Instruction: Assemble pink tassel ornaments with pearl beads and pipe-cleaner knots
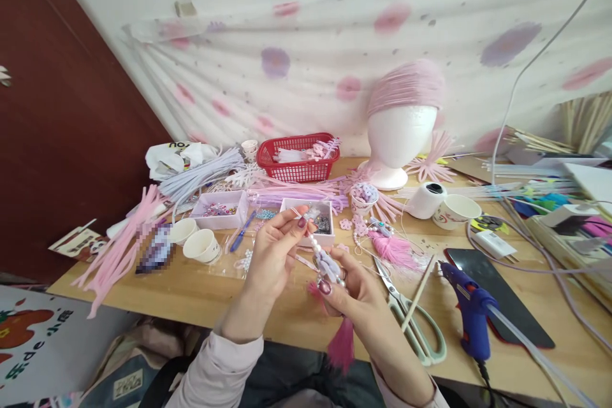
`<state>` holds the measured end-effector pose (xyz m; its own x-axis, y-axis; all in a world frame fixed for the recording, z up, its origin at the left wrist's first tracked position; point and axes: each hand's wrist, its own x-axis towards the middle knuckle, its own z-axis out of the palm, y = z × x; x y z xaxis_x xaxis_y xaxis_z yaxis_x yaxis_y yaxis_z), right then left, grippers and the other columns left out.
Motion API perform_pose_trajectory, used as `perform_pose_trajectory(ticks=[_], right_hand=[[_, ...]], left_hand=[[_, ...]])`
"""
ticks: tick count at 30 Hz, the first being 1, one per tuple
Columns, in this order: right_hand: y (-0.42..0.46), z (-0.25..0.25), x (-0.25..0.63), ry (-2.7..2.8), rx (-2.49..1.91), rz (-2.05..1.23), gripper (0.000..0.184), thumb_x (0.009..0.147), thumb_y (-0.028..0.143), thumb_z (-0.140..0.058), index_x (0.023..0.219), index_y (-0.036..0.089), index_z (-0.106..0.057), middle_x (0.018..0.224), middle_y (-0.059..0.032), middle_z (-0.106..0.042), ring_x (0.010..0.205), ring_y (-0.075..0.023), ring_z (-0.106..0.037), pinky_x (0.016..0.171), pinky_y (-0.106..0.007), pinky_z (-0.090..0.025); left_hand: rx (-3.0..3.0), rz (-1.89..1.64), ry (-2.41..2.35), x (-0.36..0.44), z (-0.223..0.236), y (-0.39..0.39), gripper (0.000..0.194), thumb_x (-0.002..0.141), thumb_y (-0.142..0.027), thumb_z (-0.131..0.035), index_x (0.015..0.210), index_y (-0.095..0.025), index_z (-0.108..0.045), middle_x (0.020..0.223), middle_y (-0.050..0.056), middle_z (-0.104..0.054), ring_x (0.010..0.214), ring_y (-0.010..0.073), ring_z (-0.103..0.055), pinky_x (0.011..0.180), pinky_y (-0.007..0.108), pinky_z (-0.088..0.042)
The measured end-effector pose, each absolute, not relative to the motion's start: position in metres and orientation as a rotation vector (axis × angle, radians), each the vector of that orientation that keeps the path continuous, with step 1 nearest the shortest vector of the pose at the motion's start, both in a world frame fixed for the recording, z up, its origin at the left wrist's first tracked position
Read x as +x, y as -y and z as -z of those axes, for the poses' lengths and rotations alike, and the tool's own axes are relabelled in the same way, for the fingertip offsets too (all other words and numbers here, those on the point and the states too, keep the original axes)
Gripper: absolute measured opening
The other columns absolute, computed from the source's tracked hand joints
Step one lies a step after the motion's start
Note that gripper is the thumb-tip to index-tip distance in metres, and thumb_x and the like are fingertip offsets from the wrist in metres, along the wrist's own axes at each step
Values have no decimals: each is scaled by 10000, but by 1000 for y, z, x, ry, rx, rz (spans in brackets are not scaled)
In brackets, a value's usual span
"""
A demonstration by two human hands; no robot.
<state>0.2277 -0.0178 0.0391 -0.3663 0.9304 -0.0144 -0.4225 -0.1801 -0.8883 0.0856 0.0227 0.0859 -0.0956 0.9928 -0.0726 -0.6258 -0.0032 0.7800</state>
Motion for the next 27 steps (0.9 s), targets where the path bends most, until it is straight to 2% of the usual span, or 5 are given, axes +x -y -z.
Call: perform_pose_trajectory(ticks=[7,11,16,21,27], right_hand=[[21,-35,224,998,-583,-1803,408,847,582,-773,944,210,-637,551,126,-284,466,-55,-162,450,-216,-172],[14,-36,224,1129,-607,-1671,441,887,618,-706,747,204,-646,587,49,-477,502,-84,-375,508,-228,-363],[4,-52,214,1264,-655,-1493,343,881,589,-728,954,255,-754,871,-35,-735,782,-185,-671,787,-310,-564],[0,-60,196,1173,-592,-1540,201,944,447,-714,924,250,-751,829,-16,-760,740,-146,-693,743,-261,-570],[-3,-60,183,1116,-720,-1470,185,927,434,-739,957,255,-777,777,-6,-760,669,-119,-674,660,-211,-552]], left_hand=[[704,-1504,-834,81,-97,-11,292,574,-294,-1003,763,-179,-812,703,14,-792,656,101,-709,667,172,-549],[695,-1474,-846,75,-97,-11,325,529,-339,-1019,673,-170,-782,609,-9,-741,620,97,-689,643,171,-547],[698,-1433,-852,71,-97,-9,357,552,-365,-1009,669,-151,-748,607,2,-727,554,98,-639,545,183,-516],[726,-1393,-846,65,-94,-9,330,641,-371,-970,710,-150,-735,638,0,-720,454,48,-504,418,154,-386],[765,-1413,-903,48,-98,-19,328,628,-401,-974,708,-164,-762,670,-1,-717,602,94,-615,558,177,-501]])
